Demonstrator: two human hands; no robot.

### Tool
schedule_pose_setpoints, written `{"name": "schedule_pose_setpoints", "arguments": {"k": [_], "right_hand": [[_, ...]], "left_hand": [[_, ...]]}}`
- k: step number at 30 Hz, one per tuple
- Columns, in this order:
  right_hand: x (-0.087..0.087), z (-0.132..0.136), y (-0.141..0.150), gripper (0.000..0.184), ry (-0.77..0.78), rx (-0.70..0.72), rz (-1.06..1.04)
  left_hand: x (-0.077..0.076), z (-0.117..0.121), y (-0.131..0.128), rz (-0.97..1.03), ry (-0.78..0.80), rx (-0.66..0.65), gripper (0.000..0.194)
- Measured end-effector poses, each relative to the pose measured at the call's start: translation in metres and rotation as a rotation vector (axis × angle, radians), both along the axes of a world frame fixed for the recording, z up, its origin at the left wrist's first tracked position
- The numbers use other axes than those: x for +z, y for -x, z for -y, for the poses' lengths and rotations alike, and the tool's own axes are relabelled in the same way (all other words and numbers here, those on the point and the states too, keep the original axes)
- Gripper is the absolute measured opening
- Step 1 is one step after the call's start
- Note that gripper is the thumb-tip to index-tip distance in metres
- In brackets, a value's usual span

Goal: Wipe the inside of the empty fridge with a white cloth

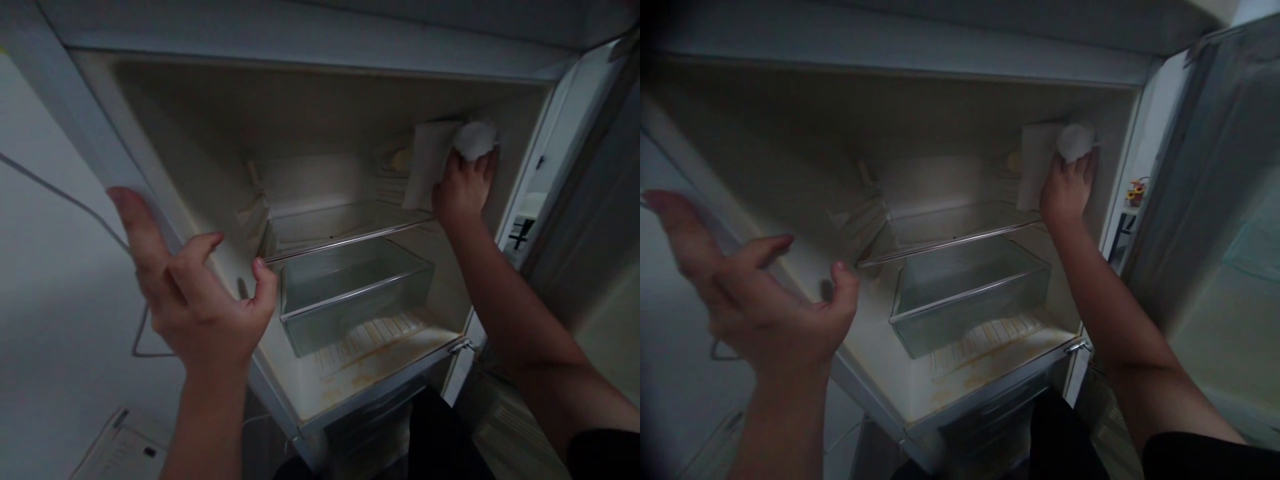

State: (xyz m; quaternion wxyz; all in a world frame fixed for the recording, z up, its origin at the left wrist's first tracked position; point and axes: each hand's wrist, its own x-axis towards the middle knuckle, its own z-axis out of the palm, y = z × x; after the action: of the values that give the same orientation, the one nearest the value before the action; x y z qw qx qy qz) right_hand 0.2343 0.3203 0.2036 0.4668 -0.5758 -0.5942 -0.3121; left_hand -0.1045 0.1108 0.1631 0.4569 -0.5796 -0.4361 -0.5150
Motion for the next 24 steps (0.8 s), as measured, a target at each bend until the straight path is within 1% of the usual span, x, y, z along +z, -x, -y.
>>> {"name": "schedule_pose_setpoints", "arguments": {"k": [2, 4, 7, 9, 10, 12, 14, 16, 18, 21, 24], "right_hand": [[-0.004, 0.006, 0.0, 0.049, -0.022, -0.08, 0.017], [-0.012, 0.002, -0.002, 0.049, -0.054, -0.125, 0.048], [-0.024, -0.017, -0.009, 0.053, -0.067, -0.143, 0.166], [-0.026, -0.031, -0.013, 0.053, -0.053, -0.124, 0.269], [-0.024, -0.037, -0.014, 0.052, -0.048, -0.111, 0.304], [-0.014, -0.044, -0.012, 0.05, -0.043, -0.085, 0.336], [0.002, -0.048, -0.005, 0.05, -0.042, -0.072, 0.357], [0.019, -0.051, 0.007, 0.048, -0.023, -0.065, 0.414], [0.032, -0.056, 0.022, 0.044, 0.03, -0.068, 0.468], [0.041, -0.071, 0.046, 0.04, 0.128, -0.024, 0.47], [0.047, -0.096, 0.064, 0.041, 0.208, 0.076, 0.441]], "left_hand": [[-0.001, 0.001, 0.0, 0.025, 0.03, -0.019, 0.056], [-0.002, 0.001, 0.0, 0.073, 0.064, -0.032, 0.057], [-0.003, 0.001, 0.0, 0.125, 0.07, -0.042, 0.059], [-0.002, 0.001, 0.0, 0.107, 0.07, -0.046, 0.062], [-0.002, 0.002, -0.001, 0.083, 0.066, -0.048, 0.063], [0.0, 0.002, -0.001, 0.034, 0.038, -0.049, 0.063], [0.001, 0.001, -0.001, 0.003, -0.001, -0.042, 0.064], [0.001, 0.0, 0.0, -0.016, -0.02, -0.031, 0.065], [0.001, -0.001, 0.002, -0.011, -0.016, -0.027, 0.064], [0.0, -0.002, 0.003, 0.025, 0.0, -0.038, 0.056], [0.0, -0.001, 0.003, 0.028, 0.005, -0.041, 0.053]]}}
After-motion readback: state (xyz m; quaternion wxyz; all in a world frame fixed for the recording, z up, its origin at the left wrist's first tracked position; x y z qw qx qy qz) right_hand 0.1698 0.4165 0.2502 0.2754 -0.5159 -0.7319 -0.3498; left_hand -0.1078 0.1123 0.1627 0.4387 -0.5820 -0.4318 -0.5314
